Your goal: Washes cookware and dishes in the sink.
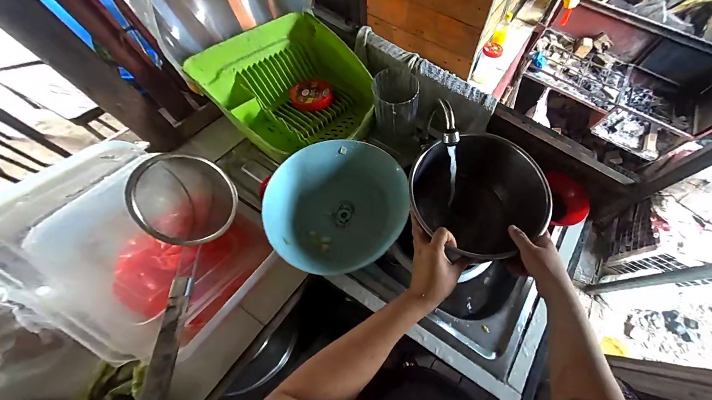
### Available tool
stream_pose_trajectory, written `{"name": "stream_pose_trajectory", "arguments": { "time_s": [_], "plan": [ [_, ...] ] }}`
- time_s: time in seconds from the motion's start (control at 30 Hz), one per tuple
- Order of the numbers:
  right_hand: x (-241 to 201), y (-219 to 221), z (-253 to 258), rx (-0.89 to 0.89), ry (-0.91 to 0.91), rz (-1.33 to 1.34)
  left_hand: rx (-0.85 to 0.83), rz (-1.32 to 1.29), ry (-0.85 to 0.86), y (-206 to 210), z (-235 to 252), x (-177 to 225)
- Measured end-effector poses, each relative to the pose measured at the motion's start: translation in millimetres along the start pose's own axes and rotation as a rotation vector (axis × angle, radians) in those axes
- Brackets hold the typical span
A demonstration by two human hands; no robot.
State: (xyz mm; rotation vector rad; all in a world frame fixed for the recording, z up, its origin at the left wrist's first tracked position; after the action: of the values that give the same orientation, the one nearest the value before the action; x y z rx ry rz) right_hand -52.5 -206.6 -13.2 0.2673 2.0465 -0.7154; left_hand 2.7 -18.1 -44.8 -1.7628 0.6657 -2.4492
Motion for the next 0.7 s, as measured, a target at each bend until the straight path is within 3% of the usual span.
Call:
{"name": "stream_pose_trajectory", "arguments": {
  "time_s": [0.07, 0.13, 0.3, 0.47, 0.53, 0.57, 0.6, 0.63, 0.7],
  "plan": [
    [-38.9, 4.2, -45.4, 0.051, -0.055, -0.044, -0.029, -0.016, 0.012, -2.7, -1.4, -1.3],
    [-113.0, 6.0, -107.0, -0.002, 0.197, -0.140, -0.038, -0.046, 0.051, -5.8, -3.6, -5.3],
    [-142.5, 12.4, -142.4, 0.047, 0.180, -0.108, -0.081, -0.141, 0.075, -17.8, -9.9, -19.4],
    [-134.0, 15.2, -139.6, 0.089, 0.155, -0.083, -0.071, -0.178, 0.059, -31.8, -13.9, -24.7],
    [-120.8, 8.5, -119.4, 0.019, 0.211, -0.092, -0.079, -0.171, 0.059, -38.0, -16.0, -24.9],
    [-90.5, 1.3, -92.0, -0.031, 0.129, -0.084, -0.086, -0.178, 0.056, -41.3, -17.6, -25.2],
    [-29.3, 6.7, -47.5, 0.153, -0.220, 0.037, -0.096, -0.199, 0.039, -44.6, -19.6, -25.0],
    [-1.3, 3.5, -14.9, 0.138, -0.198, 0.096, -0.110, -0.240, -0.005, -49.0, -22.3, -23.7],
    [8.3, 0.8, 8.9, 0.119, -0.001, 0.104, -0.146, -0.404, -0.233, -61.6, -30.0, -16.1]
  ]
}}
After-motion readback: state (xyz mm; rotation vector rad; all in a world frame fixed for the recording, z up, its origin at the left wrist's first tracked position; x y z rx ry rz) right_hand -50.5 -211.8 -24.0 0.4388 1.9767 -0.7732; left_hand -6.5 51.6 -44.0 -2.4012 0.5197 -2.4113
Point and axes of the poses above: each hand's wrist, its own z-axis towards the middle knuckle, its own y-axis out of the palm, x = y × z, the point moved 2 cm from there along z, towards the middle knuckle, and after that the axes turned 2 degrees about -z, right-handed, at the moved point
